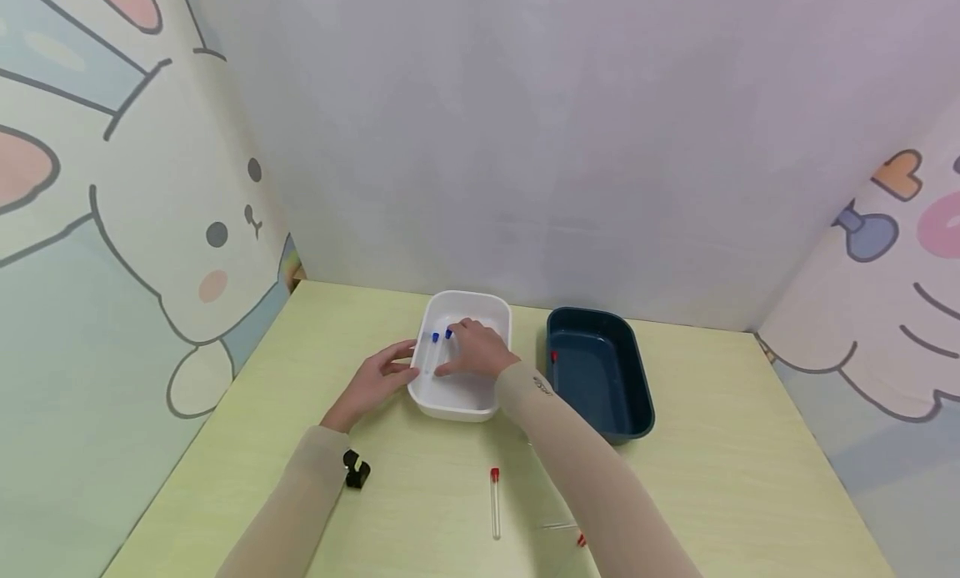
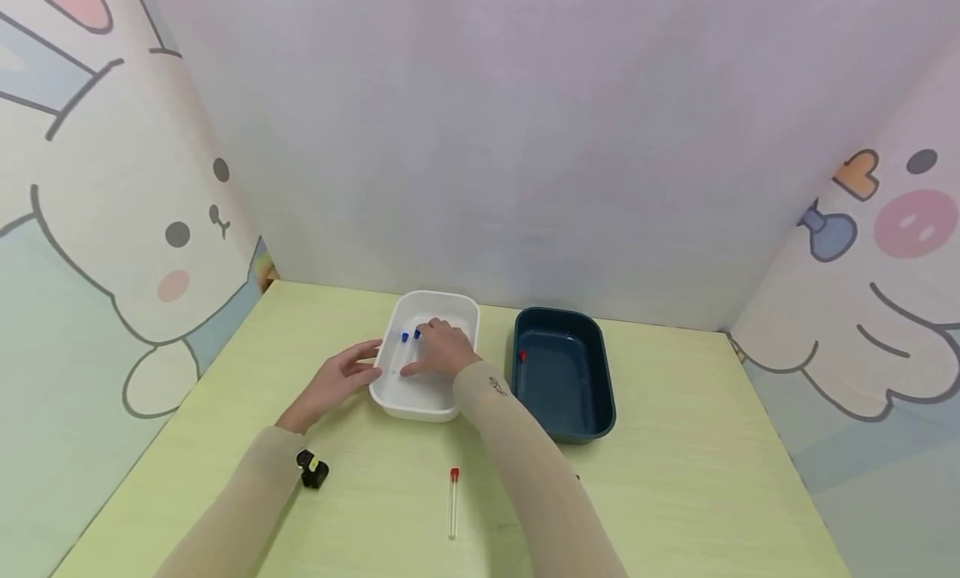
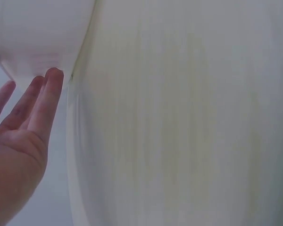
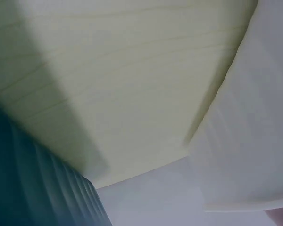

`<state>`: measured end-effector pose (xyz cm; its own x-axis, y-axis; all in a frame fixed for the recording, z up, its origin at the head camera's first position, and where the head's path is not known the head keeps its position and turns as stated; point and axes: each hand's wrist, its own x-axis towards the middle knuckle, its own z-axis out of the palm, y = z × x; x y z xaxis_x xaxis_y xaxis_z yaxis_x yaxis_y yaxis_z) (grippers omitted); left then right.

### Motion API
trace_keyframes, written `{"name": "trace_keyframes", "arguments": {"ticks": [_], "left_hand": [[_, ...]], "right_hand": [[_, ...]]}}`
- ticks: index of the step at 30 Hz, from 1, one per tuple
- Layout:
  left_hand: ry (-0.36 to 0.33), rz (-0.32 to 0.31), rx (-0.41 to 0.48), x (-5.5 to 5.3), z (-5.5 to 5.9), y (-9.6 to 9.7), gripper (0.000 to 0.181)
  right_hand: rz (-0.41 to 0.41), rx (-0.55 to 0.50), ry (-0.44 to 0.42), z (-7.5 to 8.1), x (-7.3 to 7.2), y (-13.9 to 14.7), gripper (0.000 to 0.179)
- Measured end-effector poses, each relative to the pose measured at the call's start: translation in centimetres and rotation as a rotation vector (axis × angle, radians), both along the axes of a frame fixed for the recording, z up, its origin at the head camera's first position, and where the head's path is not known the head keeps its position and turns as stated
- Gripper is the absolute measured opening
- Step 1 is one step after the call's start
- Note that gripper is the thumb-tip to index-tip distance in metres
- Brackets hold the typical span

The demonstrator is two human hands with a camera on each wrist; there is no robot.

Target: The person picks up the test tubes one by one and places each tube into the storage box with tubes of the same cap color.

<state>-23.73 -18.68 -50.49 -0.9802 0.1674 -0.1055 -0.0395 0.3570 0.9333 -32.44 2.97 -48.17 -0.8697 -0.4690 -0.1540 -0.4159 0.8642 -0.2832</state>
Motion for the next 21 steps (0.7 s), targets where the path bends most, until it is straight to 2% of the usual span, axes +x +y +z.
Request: {"name": "trace_keyframes", "arguments": {"ticks": [13,21], "left_hand": [[0.008,-0.009,0.009,-0.1,-0.2,0.0,0.059],[0.017,-0.008,0.011,-0.1,-0.2,-0.1,0.059]], "right_hand": [[-0.056,-0.135,-0.104,-0.8,0.0,0.1,0.097],[-0.052,-0.111,-0.103,-1.4,-0.2,0.0,0.101]]}}
